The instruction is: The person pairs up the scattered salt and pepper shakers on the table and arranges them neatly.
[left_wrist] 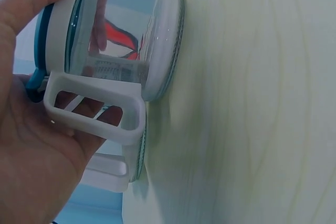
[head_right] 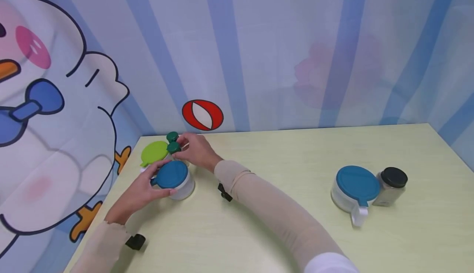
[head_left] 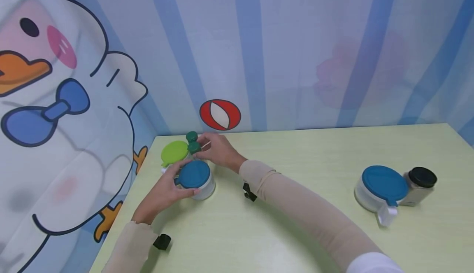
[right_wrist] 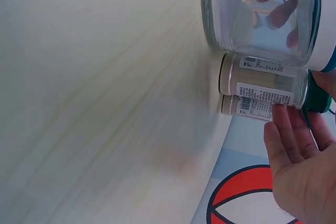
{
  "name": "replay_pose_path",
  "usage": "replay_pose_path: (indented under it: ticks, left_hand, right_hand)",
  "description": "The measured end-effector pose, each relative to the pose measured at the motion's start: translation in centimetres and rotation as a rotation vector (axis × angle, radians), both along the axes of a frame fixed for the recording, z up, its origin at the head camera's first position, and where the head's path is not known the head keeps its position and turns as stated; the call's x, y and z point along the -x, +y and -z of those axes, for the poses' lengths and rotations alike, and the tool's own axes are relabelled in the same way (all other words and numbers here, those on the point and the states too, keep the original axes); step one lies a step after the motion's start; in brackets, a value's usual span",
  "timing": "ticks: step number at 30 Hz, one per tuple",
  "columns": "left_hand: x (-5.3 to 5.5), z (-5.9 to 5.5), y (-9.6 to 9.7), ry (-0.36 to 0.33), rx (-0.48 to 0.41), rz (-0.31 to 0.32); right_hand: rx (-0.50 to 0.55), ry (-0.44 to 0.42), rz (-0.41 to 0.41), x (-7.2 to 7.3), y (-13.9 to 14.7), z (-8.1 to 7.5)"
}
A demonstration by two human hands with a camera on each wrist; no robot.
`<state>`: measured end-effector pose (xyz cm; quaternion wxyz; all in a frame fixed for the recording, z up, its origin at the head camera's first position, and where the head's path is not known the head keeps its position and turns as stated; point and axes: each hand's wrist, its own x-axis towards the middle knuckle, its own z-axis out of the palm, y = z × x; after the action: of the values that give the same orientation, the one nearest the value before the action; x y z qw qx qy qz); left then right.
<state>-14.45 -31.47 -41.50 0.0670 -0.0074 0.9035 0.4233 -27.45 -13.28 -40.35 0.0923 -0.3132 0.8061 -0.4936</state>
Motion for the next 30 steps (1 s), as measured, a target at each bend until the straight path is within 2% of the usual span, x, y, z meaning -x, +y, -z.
replay_pose_path:
  ticks: [10, 17, 30]
  left_hand:
    - [0.04, -0.13, 0.08, 0.018, 0.026, 0.016]
    - [0.02, -0.02, 0.13, 0.012, 0.035, 0.018]
    - [-0.20, 0.04, 0.18, 0.014, 0.035, 0.009]
  right_hand:
    - [-0.025, 0.049, -0.044, 0.25, 0.19, 0.05]
    - [-0.018, 0.011, -0.062, 0.28, 0.54, 0.04]
    - [-0.066, 0.067, -0.091, 0.45, 0.75, 0.14]
